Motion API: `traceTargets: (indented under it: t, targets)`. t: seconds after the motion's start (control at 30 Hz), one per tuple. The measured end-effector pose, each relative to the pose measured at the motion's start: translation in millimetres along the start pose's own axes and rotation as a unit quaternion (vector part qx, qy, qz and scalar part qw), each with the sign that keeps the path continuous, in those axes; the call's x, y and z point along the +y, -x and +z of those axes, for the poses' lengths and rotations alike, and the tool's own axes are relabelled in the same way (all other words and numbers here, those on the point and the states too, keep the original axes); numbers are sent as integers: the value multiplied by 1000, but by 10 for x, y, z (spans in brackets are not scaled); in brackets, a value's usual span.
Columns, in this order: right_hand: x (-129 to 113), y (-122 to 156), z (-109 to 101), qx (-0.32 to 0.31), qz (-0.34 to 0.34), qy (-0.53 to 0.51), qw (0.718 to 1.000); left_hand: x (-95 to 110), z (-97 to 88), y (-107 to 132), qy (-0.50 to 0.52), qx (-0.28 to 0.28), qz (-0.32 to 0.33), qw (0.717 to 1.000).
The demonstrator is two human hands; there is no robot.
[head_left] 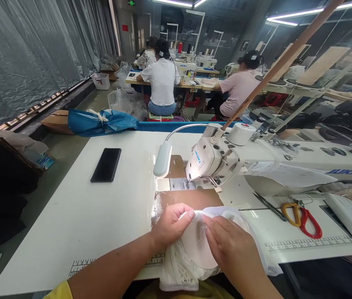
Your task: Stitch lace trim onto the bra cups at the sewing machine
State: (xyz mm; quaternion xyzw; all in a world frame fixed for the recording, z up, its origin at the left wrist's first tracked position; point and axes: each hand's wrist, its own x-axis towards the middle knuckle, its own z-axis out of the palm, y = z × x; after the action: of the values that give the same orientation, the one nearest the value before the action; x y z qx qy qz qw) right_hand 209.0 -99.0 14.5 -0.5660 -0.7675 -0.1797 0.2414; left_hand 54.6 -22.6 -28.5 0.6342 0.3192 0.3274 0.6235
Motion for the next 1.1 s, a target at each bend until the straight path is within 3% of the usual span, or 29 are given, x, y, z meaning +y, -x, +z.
traceTargets:
  t: [0.1, 0.2, 0.33, 0.43, 0.6, 0.73, 0.9, 1.1]
  targets:
    - [-58, -19, -89, 5, 19, -4, 1000, 57, 29, 36, -69, 27, 75, 994]
    - [-124, 1, -216, 14, 45, -38, 998, 149, 67, 87, -146, 56, 205, 966]
    - [-221, 166, -349, 32, 119, -150, 981, 270, 142, 175, -227, 85, 387, 889]
    - [-308, 320, -392, 26, 220, -267, 938, 321, 198, 236, -281, 102, 463, 834]
    - [-463, 385, -451, 21, 351, -411, 841, 376, 237, 298, -333, 120, 520, 777]
    - [-510, 349, -496, 48, 365, -452, 813, 418, 252, 326, -358, 121, 534, 756]
    - [-461, 357, -512, 53, 348, -460, 815, 439, 310, 349, -361, 119, 555, 740]
    - [-378, 400, -474, 82, 305, -404, 859, 485, 350, 340, -359, 109, 560, 739]
